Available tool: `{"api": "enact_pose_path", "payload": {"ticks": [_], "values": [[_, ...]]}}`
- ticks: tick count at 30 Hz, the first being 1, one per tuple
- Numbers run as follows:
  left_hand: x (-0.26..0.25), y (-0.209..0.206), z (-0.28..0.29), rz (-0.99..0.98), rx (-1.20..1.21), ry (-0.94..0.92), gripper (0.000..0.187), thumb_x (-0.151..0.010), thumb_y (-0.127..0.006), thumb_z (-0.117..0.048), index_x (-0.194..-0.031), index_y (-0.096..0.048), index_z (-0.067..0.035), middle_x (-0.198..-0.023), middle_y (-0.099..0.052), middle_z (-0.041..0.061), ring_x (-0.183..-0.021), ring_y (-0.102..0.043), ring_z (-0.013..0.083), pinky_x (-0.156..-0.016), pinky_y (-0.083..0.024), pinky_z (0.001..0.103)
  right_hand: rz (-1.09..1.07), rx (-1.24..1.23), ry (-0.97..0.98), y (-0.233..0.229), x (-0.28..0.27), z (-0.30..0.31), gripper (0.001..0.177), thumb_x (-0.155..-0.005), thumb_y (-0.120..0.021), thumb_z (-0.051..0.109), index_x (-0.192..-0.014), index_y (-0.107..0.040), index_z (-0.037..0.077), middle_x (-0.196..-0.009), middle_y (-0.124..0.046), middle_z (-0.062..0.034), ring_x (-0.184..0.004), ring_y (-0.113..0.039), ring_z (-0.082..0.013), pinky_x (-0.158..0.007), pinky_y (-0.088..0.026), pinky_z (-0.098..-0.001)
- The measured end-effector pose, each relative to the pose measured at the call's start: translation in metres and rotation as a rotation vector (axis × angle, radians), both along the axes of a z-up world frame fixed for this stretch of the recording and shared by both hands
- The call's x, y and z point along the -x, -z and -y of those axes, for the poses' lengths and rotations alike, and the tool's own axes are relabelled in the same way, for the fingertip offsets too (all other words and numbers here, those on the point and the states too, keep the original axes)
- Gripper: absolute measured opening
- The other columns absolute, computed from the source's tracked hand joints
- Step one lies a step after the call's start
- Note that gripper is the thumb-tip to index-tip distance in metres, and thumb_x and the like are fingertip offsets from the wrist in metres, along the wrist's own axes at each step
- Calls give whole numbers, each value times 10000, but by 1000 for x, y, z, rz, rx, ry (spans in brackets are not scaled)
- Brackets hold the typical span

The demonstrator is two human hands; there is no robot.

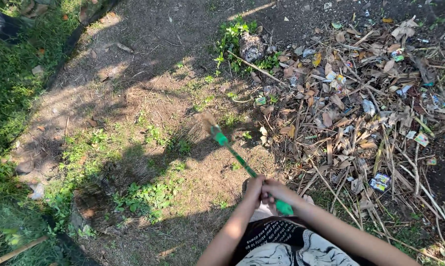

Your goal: Sweeping dirt and debris in an outdoor area using a broom.

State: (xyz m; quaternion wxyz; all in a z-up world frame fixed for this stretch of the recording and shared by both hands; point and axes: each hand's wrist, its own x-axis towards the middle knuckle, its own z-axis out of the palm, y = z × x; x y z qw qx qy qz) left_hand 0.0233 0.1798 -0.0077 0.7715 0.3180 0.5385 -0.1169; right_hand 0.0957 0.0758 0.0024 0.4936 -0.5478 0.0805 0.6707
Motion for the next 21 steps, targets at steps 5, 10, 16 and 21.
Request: {"api": "enact_pose_path", "payload": {"ticks": [5,10,16,21], "values": [[-51,82,-5,61,18,96,227,-1019,-472,-137,-885,-579,12,-549,-541,12,-373,-499,110,-311,-440,224,-128,-22,256,32,-47,0,189,-913,-561,-75,-730,-555,-24,-542,-532,-50,-366,-471,-106,-270,-343,-203],[-96,82,24,188,-43,484,142,-953,-478,-97,-854,-539,-14,-548,-532,-11,-375,-485,79,-324,-437,192,-132,-69,549,9,-47,37,34,-959,-473,-52,-975,-498,-35,-608,-471,-1,-406,-431,-80,-301,-335,-181],[-72,57,64,259,-196,623,267,-771,-670,-315,-790,-752,-61,-734,-661,94,-615,-629,205,-565,-530,332,190,79,521,-71,-17,52,114,-885,-495,-5,-967,-451,61,-728,-341,42,-460,-410,-40,-322,-422,-266],[-44,-39,88,279,-100,553,196,-1071,-512,-230,-1146,-519,-49,-901,-669,66,-546,-533,70,-427,-438,152,176,-50,232,-19,9,118,78,-1030,-429,21,-977,-429,-37,-628,-504,-115,-424,-528,-231,-385,-556,-388]]}}
